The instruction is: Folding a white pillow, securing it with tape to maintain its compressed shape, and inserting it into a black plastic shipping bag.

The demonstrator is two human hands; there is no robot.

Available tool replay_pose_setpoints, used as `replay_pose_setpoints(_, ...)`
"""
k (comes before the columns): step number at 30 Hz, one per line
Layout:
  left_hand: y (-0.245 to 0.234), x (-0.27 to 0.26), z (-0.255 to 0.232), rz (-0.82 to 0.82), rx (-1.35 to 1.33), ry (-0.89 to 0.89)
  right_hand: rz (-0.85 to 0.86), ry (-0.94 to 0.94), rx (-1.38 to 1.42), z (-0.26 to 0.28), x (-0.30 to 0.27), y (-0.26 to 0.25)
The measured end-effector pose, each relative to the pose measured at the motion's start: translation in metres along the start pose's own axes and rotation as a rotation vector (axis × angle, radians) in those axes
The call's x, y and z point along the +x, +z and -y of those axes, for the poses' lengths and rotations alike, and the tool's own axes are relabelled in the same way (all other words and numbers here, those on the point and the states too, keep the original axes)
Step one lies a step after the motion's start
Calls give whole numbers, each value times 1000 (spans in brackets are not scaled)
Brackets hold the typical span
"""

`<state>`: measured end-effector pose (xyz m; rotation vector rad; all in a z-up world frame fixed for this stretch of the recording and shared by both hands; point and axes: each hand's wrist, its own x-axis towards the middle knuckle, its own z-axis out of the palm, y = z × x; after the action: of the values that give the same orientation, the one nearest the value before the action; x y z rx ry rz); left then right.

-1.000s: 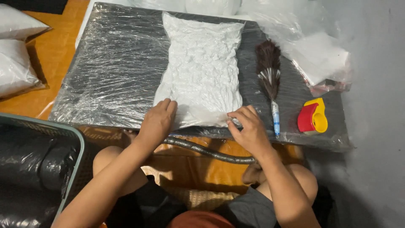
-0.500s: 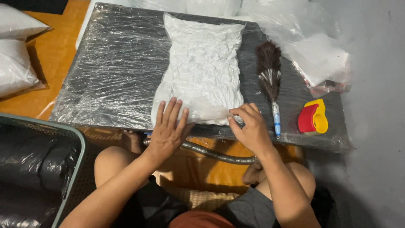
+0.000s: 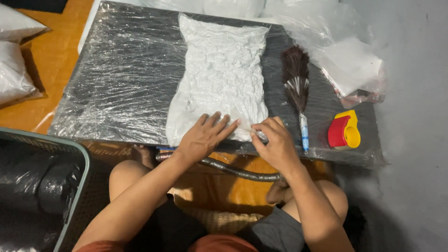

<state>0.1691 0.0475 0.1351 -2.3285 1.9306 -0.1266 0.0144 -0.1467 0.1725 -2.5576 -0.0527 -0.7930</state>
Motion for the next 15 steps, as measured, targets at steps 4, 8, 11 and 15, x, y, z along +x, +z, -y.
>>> replay_pose_setpoints(4, -12, 0, 7, -59, -84, 39, -11, 2, -35, 10, 1, 2)
replay_pose_setpoints(8, 0, 8, 15, -262, -95, 63, -5, -105, -237, 11, -6, 12)
replay_pose_setpoints(11, -21, 12, 21, -297, -161, 65, -16, -64, -418, 26, -7, 24)
replay_pose_setpoints(15, -41, 18, 29, -248, -232, 47, -43, -62, -431, 23, -11, 52)
